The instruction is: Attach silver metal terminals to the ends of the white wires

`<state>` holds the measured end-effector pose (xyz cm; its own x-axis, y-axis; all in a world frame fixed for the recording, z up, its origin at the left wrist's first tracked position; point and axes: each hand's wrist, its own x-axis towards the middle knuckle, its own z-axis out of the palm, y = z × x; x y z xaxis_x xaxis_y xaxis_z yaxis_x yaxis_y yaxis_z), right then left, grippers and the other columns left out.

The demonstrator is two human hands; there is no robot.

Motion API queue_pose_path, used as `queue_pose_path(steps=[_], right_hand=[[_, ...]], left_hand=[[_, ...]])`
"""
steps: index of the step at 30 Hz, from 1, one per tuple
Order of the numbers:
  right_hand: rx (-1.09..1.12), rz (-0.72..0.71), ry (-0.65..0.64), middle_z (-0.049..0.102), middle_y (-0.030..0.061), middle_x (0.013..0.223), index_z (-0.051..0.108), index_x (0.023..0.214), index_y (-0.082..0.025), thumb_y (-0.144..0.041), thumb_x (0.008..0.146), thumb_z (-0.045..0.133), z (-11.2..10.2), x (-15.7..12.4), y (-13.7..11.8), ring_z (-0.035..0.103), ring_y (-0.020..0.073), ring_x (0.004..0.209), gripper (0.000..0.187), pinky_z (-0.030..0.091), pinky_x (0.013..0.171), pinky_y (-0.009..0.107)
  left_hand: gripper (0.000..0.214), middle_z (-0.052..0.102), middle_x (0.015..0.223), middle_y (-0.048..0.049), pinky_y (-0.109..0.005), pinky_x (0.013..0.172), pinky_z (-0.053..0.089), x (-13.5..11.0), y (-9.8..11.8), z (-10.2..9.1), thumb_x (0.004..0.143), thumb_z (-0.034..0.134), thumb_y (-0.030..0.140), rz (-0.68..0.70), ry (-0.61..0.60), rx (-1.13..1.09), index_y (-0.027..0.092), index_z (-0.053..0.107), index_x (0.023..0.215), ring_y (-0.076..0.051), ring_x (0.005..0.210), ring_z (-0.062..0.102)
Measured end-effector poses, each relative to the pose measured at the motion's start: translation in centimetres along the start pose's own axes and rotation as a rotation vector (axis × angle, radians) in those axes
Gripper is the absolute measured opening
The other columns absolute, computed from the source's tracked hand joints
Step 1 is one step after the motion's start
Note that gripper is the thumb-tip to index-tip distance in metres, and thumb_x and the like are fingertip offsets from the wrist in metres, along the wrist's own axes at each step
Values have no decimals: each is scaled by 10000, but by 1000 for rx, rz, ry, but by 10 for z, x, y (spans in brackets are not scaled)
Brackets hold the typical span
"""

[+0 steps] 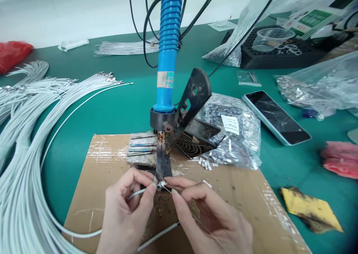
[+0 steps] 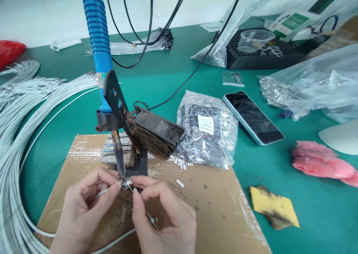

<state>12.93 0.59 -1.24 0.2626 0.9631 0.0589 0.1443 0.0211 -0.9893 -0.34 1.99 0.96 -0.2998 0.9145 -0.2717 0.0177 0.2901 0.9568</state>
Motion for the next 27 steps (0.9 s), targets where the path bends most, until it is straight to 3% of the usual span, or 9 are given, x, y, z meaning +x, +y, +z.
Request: queue_pose_path(steps=[8,13,18,23,27], right_hand=[[-34,-8,6,850,39,892,664,649,-238,-196,831,761,0,1,2,822,194,750,210,605,571,164],[-44,-103,-49,853,20,895,659,674,-246,-179,845,753,-3,2,7,827,176,745,207,611,589,141],[-18,-48,29,850,14,907,649,654,-247,-162,845,734,2,-1,3,819,167,782,226,620,679,160],[11,-9,43,846,3,905,655,662,-250,-157,832,746,5,-3,0,813,152,765,214,576,580,128],[24,-20,48,845,-8,911,657,667,-250,-144,832,745,6,-3,1,808,144,762,215,583,608,131]], left_hand=[[139,717,772,-14,-174,508,459,0,-1,1,733,785,222,46,-6,60,201,690,633,-115,576,602],[129,729,797,-13,-162,520,459,0,-1,1,729,782,216,32,-1,51,202,688,642,-109,594,614],[131,738,801,-15,-153,540,467,0,0,2,736,779,213,33,-3,42,202,688,642,-112,625,634],[136,730,782,-12,-152,561,486,0,1,3,733,781,205,45,13,42,205,693,629,-127,670,662],[129,751,810,-26,-162,544,481,1,0,3,736,773,215,45,13,37,204,692,636,-132,660,658]])
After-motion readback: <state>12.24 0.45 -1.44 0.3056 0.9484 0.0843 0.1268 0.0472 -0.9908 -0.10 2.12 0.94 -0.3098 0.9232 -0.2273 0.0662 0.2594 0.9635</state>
